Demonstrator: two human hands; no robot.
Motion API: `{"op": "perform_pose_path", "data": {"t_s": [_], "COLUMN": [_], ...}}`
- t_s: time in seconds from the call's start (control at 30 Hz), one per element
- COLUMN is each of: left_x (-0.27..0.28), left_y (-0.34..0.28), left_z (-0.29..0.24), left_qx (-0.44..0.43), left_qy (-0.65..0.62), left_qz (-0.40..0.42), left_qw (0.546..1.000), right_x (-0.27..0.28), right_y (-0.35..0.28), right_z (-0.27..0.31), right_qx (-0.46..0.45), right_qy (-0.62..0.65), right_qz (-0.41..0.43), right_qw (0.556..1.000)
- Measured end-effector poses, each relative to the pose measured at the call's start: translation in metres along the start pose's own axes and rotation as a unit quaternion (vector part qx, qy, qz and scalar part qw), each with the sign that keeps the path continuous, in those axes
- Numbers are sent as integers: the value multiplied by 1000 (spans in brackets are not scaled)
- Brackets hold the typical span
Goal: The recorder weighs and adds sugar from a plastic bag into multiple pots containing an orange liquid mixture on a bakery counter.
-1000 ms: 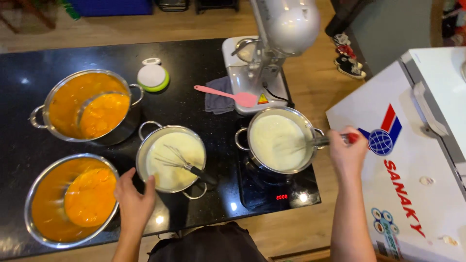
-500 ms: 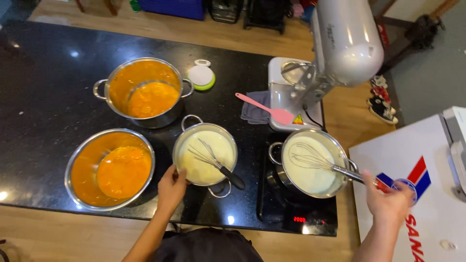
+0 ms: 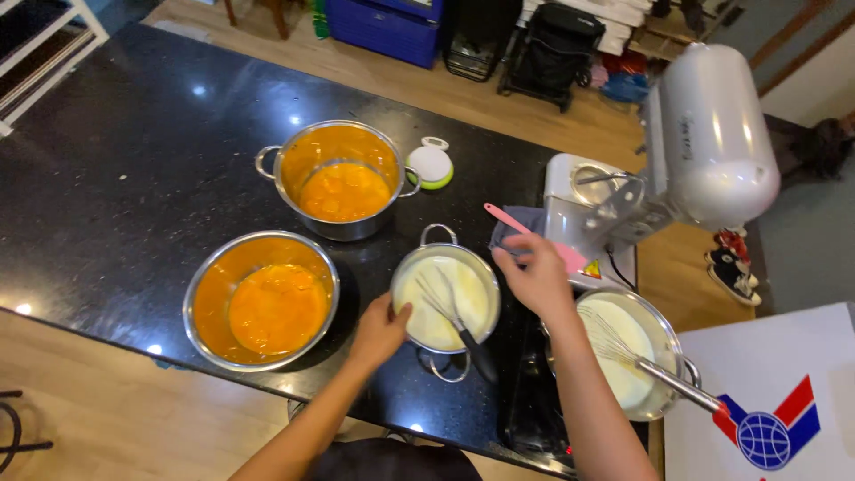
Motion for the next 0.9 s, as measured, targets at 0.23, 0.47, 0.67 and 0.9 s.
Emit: {"op": "perform_pose_path", "data": {"t_s": [0.23, 0.47, 0.67, 0.9], "left_x": [-14, -43, -47, 33], "left_y": [-8, 14, 8, 6], "left_z": [-27, -21, -34, 13], "left_qx": [-19, -89, -60, -38], "left_qy": [-47, 7, -15, -65], "left_qz": [59, 86, 203, 217], "left_qw": [997, 992, 977, 973], "right_x": [-125, -232, -322, -355], "right_y": [68, 86, 78, 79], "right_z": [-20, -34, -24, -33], "right_qx": [17, -226, -348, -413], "right_qy": [22, 235, 353, 451], "right_qz": [115, 227, 257, 186], "right_qw": [993, 918, 830, 769]}}
Point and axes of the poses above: each hand's wrist, its own y-axis towards the middle knuckle, its own x-axis out of the back of the hand, z = x × y, the point moved 9 cm from there along y, towards the middle knuckle, and after that the axes turned 15 degrees about x, right-handed, at the moved point
